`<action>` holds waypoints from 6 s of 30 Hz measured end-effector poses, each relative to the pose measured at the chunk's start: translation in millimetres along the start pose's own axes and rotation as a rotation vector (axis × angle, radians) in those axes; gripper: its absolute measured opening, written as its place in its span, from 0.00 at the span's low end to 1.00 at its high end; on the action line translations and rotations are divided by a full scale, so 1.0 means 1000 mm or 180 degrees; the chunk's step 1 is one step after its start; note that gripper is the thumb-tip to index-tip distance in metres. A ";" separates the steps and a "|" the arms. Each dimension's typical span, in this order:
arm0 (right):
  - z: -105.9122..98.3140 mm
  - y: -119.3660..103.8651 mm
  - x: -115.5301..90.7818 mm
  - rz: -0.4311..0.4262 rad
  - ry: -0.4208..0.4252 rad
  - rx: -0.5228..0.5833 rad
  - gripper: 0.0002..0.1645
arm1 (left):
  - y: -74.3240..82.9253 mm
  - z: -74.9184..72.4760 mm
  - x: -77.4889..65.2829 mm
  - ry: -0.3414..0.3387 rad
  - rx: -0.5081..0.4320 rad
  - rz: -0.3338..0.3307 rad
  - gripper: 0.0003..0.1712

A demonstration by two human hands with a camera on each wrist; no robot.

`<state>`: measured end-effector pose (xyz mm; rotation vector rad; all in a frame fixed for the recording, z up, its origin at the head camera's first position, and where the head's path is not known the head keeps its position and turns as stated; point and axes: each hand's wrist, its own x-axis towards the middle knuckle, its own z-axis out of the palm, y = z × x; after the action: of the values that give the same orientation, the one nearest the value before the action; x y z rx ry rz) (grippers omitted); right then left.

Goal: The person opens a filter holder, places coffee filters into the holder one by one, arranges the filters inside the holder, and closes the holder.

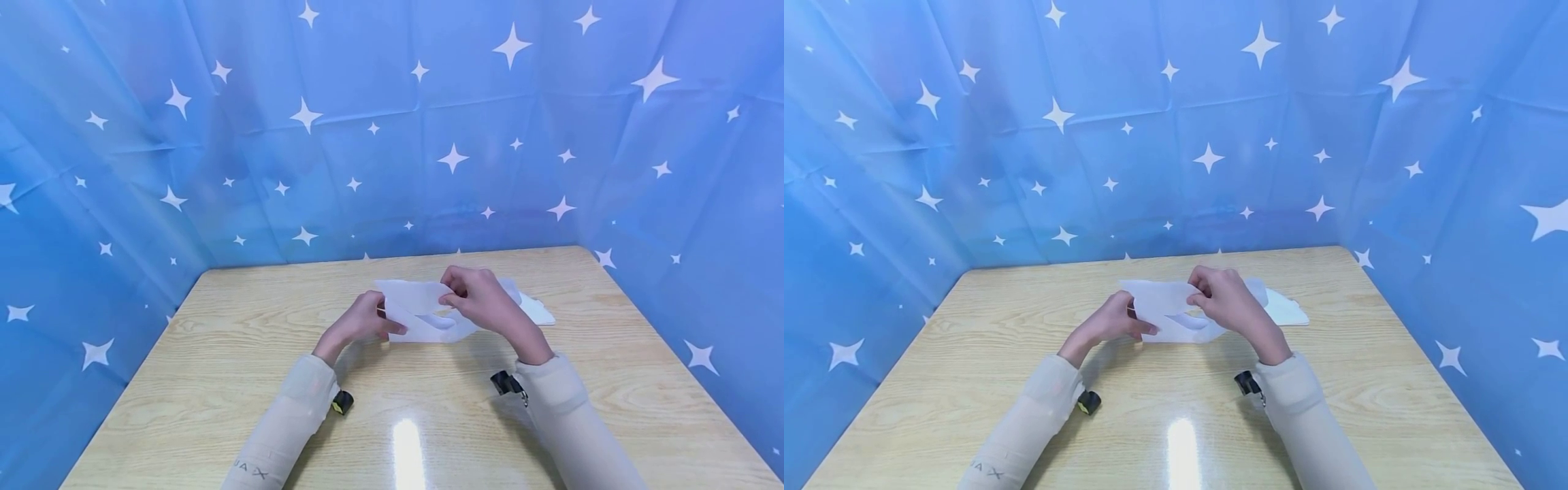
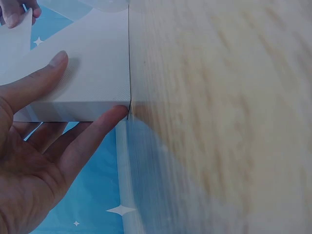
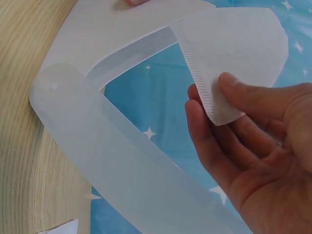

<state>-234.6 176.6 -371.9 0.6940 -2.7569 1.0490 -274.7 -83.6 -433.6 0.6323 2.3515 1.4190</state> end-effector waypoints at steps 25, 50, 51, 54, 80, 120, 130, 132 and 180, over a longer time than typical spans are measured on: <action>0.001 0.001 -0.001 -0.0141 -0.0094 -0.0067 0.06 | -0.002 -0.001 0.001 -0.0047 -0.0017 -0.0021 0.24; 0.005 -0.002 0.000 -0.0099 -0.0243 -0.0153 0.20 | -0.002 0.000 0.001 -0.0040 -0.0034 -0.0012 0.25; 0.005 -0.002 0.000 -0.0091 -0.0235 -0.0150 0.20 | -0.002 0.000 0.001 -0.0040 -0.0031 -0.0014 0.25; 0.005 -0.002 -0.001 -0.0070 -0.0219 -0.0136 0.21 | -0.002 0.000 0.000 -0.0035 -0.0029 -0.0024 0.25; 0.009 0.000 0.004 -0.0239 -0.0215 -0.0336 0.20 | -0.002 -0.001 0.002 -0.0044 0.0009 0.0033 0.27; 0.017 0.000 0.003 -0.0273 -0.0306 -0.0436 0.20 | 0.000 0.000 0.001 -0.0019 0.0044 0.0001 0.26; 0.021 0.002 0.004 -0.0345 -0.0347 -0.0528 0.14 | 0.000 0.000 0.001 -0.0024 0.0003 -0.0005 0.26; 0.022 0.002 0.004 -0.0337 -0.0361 -0.0533 0.14 | 0.000 0.000 0.001 -0.0029 0.0002 -0.0009 0.26; 0.034 0.001 0.004 -0.0243 -0.0535 -0.0640 0.07 | 0.000 0.000 0.001 -0.0021 0.0057 -0.0030 0.26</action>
<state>-236.7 153.7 -397.7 0.8854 -2.8957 0.7160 -275.6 -82.7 -433.9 0.6288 2.3616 1.3913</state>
